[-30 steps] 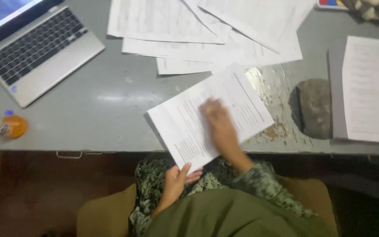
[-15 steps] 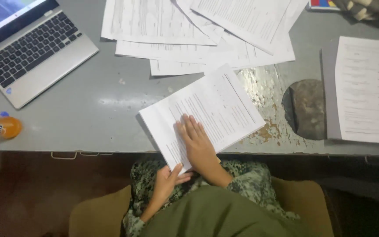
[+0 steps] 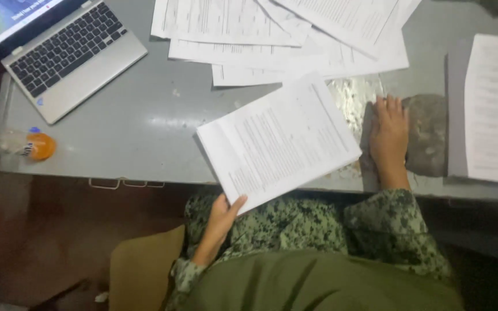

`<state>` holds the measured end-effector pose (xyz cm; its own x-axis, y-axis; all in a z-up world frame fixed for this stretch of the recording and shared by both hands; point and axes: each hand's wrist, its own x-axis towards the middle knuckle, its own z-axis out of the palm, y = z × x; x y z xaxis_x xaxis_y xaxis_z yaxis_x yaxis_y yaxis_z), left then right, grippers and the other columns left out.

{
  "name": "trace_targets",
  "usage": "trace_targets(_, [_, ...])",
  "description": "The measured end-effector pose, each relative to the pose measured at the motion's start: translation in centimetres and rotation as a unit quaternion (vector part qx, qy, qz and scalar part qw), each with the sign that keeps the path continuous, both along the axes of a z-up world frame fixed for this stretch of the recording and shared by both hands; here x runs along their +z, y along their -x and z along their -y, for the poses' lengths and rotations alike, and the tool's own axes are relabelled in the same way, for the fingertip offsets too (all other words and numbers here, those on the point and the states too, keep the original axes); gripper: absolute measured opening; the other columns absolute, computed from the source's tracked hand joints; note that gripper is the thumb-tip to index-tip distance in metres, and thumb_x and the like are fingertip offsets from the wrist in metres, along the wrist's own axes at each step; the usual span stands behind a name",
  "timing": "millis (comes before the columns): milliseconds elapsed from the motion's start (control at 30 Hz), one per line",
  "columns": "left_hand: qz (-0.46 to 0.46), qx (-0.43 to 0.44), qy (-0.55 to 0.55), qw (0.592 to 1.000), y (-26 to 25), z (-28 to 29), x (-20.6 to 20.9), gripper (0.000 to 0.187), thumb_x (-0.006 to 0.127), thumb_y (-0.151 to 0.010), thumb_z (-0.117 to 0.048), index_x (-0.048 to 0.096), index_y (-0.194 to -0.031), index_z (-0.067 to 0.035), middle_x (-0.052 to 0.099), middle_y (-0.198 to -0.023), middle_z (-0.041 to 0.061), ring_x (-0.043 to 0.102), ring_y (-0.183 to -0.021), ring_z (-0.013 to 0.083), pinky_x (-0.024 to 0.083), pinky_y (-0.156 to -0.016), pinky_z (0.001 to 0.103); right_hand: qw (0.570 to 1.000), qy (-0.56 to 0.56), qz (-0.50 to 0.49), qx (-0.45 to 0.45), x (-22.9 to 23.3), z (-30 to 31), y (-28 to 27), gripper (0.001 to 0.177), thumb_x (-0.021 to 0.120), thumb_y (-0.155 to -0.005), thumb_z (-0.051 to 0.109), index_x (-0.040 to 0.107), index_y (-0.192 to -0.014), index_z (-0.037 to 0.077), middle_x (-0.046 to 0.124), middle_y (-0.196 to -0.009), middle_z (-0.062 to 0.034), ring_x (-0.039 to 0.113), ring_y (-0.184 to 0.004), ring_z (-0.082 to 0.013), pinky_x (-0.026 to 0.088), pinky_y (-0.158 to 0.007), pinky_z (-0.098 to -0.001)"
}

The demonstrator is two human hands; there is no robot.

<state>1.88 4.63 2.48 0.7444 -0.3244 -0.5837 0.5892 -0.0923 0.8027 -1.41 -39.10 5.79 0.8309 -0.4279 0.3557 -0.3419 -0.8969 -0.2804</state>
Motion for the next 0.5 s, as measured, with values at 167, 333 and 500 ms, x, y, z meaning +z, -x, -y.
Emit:
trace_targets(167, [0.075, -0.02, -0.005, 0.997, -0.4, -0.1, -2.4, 0.065, 0.072, -0.086, -0.035, 0.06, -0.139, -0.001, 0.065, -0.14, 0.011, 0.065, -0.122, 0.0221, 0.052, -0.101, 0.036, 0.985, 0.058, 0.15, -0.054, 0.2, -1.8, 3.7, 0.03, 0.068, -0.116, 0.006, 0.068, -0.086, -0.001, 0.061, -0.077, -0.0134, 0.056, -0.07, -0.0275, 0.042, -0.062, -0.0398])
trace_targets(333, [-0.096, -0.074, 0.037, 0.992, -0.2, -6.8, 1.5, 0.065, 0.072, -0.083, -0.019, 0.053, -0.141, 0.004, 0.066, -0.139, 0.02, 0.068, -0.118, 0.032, 0.062, -0.093, 0.043, 0.861, -0.412, -0.215, -0.207, 6.8, -7.8, 9.8, 0.075, 0.035, -0.109, 0.05, 0.079, -0.08, -0.003, 0.073, -0.069, -0.0227, 0.074, -0.068, -0.0372, 0.057, -0.076, -0.0441])
trace_targets(500, [-0.088, -0.2, -0.015, 0.976, -0.4, -9.0, 2.5, 0.067, 0.065, -0.09, -0.028, 0.044, -0.151, -0.008, 0.059, -0.149, 0.012, 0.063, -0.131, 0.0246, 0.055, -0.11, 0.041, 0.666, -0.679, -0.281, -0.127, 2.1, -13.1, 12.0, 0.064, 0.041, -0.097, 0.047, 0.067, -0.136, 0.003, 0.072, -0.137, -0.0197, 0.068, -0.126, -0.037, 0.049, -0.111, -0.0519])
